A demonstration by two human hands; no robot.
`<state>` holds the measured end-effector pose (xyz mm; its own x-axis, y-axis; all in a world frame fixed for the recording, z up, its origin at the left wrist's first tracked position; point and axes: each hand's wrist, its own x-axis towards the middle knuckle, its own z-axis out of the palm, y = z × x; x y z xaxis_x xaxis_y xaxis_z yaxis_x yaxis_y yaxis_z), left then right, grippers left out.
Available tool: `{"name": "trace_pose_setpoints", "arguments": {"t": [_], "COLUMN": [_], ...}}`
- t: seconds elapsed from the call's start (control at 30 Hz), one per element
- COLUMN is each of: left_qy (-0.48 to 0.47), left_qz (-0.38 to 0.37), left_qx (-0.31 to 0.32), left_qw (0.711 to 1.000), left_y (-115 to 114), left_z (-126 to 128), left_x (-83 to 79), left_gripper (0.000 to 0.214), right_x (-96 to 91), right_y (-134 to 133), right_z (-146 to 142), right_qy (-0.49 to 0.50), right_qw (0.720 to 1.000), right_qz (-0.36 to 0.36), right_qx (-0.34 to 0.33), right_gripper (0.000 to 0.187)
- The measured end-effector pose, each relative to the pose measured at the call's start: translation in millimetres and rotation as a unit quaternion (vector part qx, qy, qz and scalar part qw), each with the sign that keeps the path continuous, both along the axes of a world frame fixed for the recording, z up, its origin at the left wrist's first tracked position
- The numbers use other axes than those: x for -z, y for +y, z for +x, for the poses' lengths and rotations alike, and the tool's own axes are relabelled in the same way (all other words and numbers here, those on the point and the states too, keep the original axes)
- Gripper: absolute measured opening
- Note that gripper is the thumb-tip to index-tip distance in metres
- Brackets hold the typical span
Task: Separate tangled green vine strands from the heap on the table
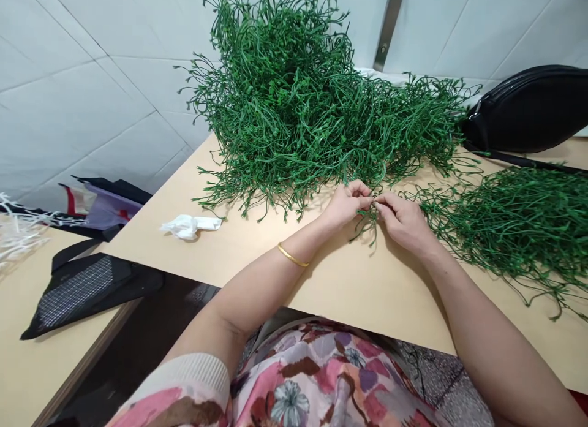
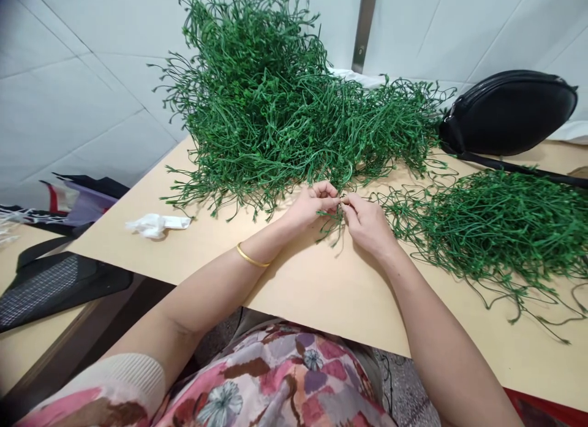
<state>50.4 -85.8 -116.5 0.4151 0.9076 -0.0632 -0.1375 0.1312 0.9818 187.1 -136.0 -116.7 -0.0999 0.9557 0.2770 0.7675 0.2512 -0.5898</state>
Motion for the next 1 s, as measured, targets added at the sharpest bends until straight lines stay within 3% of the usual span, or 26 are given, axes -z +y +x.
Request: {"name": "trace_pose_setpoints", "arguments": {"t": [0.17,0.27,0.4,0.53,0.63,0.7,0.77,0.87,1.0], "left_qy": [-0.007,-0.009,0.003,0.008,0.010,-0.001,-0.031,-0.052,-0.034], "left_qz": [-0.043,-0.049,-0.048,-0.080,-0.124,-0.131,-0.116,-0.099,-0.088], "left_qx": [0.014,0.004,-0.054,-0.097,-0.142,-0.137,-0.117,-0.092,-0.071], "left_qw": [0.999,0.999,0.997,0.992,0.982,0.982,0.986,0.989,0.993], "left_y": [2,4,3,4,7,8,8,8,8], "left_z": [-1,2,9,12,10,9,7,4,1], "left_x": [0.8,4.9,10.1,4.0,-3.8,-5.8,-4.2,0.8,2.8], "left_gripper": [0.015,0.016,0.021,0.023,0.021,0.021,0.022,0.022,0.019], "right_x": [-3.3,-4.7,-9.0,-16.5,-24.9,-30.1,-33.1,-31.5,-21.1], "right_y": [-2,-3,-5,-14,-23,-26,-24,-17,-9], "right_z": [-2,-6,-12,-21,-33,-36,-31,-15,-2], "right_qy": [-0.024,-0.117,-0.296,-0.326,-0.243,-0.131,0.005,0.164,0.193], "right_qw": [0.999,0.991,0.942,0.912,0.919,0.950,0.981,0.986,0.980], "right_qz": [0.018,0.072,0.154,0.234,0.275,0.252,0.181,0.038,-0.045], "right_qx": [0.013,0.007,-0.031,-0.085,-0.139,-0.131,-0.068,0.015,0.036], "right_gripper": [0.024,0.024,0.019,0.019,0.020,0.021,0.021,0.028,0.029]}}
